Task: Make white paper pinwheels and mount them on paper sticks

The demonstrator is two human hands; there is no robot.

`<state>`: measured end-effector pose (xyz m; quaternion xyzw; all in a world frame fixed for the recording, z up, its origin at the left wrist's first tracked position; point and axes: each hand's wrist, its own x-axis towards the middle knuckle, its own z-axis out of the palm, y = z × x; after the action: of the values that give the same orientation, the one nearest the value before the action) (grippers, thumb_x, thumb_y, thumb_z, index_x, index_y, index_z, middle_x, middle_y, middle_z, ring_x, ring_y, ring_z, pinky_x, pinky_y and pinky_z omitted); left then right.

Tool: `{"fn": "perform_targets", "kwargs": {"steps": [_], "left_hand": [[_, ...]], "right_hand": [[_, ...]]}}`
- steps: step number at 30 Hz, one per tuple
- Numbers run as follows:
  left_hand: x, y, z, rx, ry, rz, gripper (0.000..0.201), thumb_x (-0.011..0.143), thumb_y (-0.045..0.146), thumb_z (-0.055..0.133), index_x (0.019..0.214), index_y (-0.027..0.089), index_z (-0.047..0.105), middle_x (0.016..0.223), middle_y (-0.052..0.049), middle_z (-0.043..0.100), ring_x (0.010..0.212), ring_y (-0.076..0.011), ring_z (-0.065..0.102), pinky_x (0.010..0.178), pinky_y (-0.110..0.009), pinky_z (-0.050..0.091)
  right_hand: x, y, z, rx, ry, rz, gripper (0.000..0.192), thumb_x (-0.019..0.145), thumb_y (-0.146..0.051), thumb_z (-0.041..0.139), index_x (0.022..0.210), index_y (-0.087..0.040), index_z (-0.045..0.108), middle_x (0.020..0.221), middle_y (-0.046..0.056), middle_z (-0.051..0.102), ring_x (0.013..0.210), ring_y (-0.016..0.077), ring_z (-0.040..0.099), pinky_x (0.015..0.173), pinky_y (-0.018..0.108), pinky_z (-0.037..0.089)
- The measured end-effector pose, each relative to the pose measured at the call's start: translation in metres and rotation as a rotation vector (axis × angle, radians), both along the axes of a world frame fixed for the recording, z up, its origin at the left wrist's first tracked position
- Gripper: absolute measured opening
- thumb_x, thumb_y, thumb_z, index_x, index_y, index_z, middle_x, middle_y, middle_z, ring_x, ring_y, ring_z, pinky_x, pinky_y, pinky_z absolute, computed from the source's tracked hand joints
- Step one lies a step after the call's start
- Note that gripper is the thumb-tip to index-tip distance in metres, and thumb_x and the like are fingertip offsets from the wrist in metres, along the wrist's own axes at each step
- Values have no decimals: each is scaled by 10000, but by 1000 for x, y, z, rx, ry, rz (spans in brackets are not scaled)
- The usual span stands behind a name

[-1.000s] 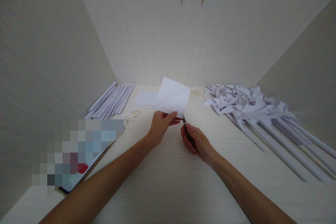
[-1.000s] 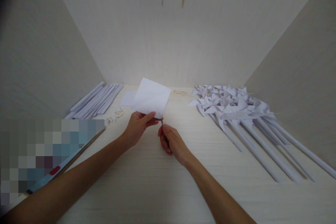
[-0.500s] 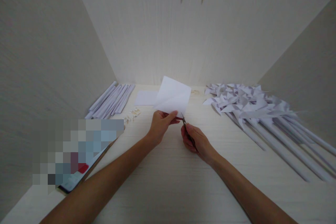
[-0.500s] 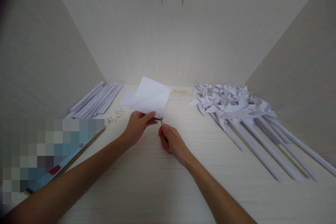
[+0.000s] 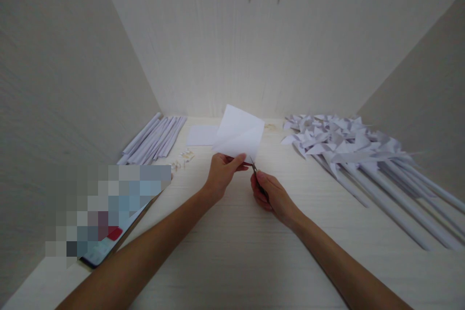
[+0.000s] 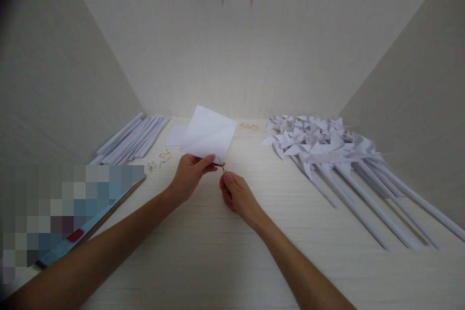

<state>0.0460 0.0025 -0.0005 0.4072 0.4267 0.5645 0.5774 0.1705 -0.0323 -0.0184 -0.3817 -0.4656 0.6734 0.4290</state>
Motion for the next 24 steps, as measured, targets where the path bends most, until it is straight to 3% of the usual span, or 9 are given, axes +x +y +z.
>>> {"fn": "perform_targets", "kwargs": {"steps": [24], "left_hand": [[1,-1,1,28,19,15,140,566,237,686,624,112,661,641,-34,680,558,-118,609,539,-216,488]], "right_hand": [[-1,1,-1,11,-37,-15,359,758,-490,454,563,-191,405,351,-107,276,280,24,188,271,164,105]]}}
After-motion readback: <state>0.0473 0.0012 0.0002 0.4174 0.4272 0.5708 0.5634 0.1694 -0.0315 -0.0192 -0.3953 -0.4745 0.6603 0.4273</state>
